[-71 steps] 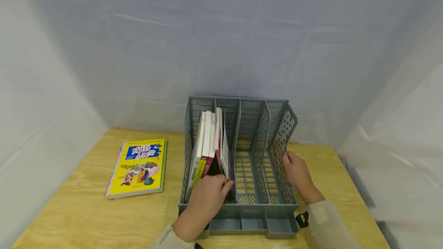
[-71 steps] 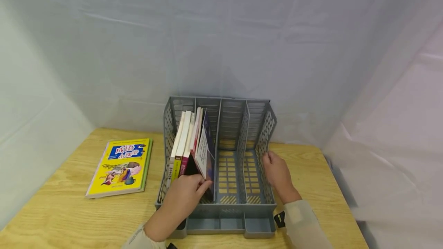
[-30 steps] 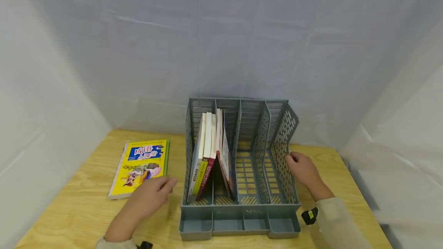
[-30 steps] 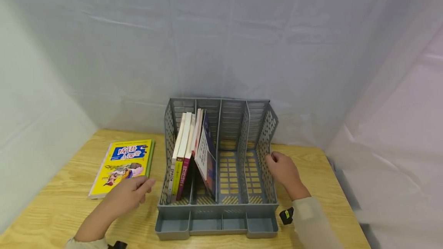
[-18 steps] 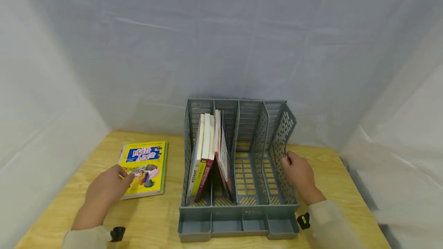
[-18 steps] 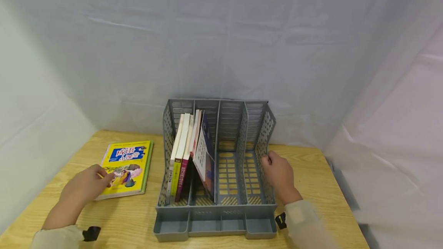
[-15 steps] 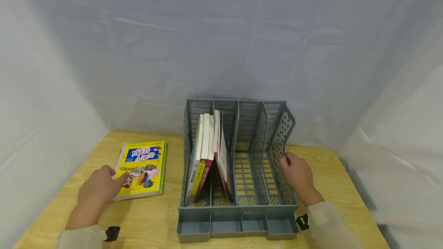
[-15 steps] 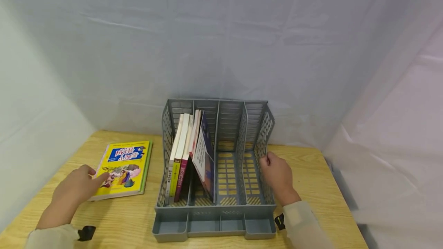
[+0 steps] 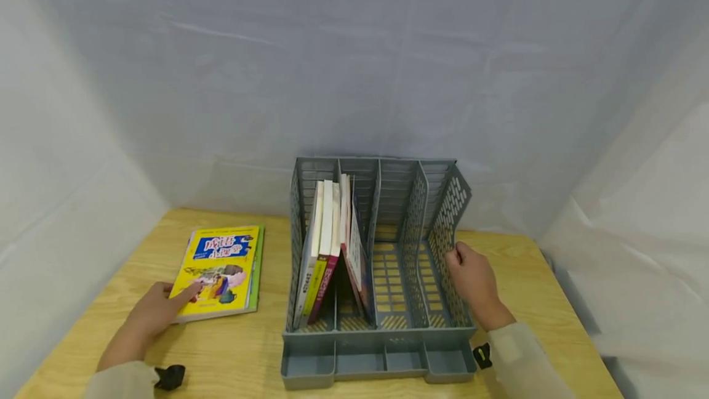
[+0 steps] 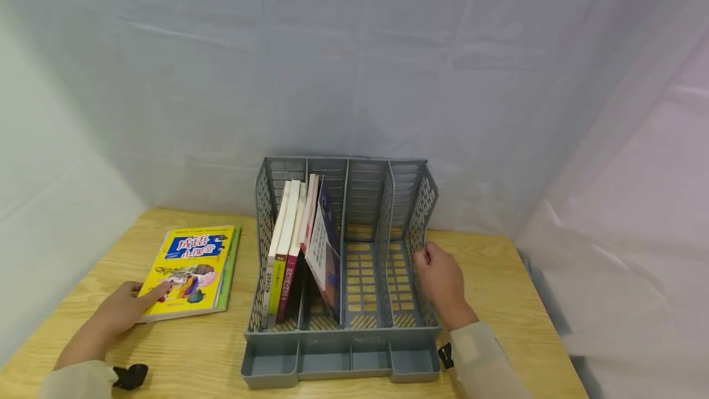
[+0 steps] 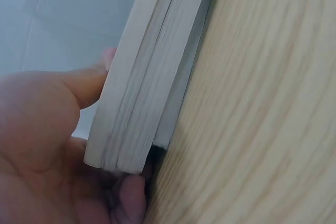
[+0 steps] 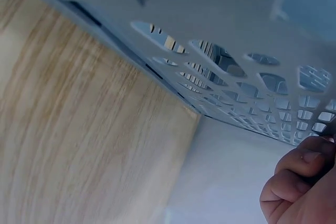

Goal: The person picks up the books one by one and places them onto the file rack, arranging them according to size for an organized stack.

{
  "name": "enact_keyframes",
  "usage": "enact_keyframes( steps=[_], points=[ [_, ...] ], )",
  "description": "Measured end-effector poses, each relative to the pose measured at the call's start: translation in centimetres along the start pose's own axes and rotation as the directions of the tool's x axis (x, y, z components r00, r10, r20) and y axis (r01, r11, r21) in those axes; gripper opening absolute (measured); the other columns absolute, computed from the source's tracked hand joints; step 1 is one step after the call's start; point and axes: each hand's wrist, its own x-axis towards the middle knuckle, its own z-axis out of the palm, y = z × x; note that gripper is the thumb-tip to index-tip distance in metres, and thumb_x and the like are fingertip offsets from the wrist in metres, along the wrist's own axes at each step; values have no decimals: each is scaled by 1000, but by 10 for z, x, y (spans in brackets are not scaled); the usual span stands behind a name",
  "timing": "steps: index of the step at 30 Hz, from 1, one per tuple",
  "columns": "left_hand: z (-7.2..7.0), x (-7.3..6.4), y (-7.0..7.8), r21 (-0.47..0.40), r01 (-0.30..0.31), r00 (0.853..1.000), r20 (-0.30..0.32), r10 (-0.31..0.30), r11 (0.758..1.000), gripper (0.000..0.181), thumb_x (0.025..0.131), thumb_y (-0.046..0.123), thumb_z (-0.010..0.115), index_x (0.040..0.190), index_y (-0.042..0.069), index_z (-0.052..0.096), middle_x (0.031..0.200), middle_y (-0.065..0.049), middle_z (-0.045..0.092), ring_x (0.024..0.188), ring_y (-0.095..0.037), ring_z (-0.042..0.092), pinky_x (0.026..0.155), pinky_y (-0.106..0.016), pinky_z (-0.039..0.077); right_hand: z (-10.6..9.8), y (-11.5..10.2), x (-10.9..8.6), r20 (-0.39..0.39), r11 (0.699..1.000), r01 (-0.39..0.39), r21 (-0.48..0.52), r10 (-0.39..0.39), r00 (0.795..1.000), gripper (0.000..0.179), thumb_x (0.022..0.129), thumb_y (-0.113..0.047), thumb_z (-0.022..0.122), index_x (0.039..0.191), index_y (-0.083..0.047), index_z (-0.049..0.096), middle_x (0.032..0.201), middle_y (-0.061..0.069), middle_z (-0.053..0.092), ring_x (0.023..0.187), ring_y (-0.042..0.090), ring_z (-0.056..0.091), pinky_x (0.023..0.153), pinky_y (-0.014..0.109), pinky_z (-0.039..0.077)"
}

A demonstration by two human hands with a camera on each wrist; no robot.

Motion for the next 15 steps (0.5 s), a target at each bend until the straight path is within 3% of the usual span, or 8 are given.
enact_keyframes(
  steps=[8, 15],
  points=[
    [-10, -4, -2, -64, -26, 998, 59, 30, 998, 116, 96, 81, 34, 152, -19, 16, 145, -43, 32, 120, -50, 43, 103, -64, 37, 0, 1, 0, 16, 998, -59, 16, 59, 998, 27, 106, -24, 40, 81, -14, 41, 64, 4, 38, 53, 20, 33, 53, 33, 29],
    [-10, -7, 1, -84, -45, 997, 63, 50, 995, 108, 100, 75, 28, 154, -18, 17, 144, -41, 36, 118, -48, 45, 103, -64, 36, -3, 0, 2, 12, 998, -62, 11, 62, 998, 28, 106, -25, 39, 81, -14, 42, 64, 3, 39, 54, 19, 34, 53, 33, 30]
  ],
)
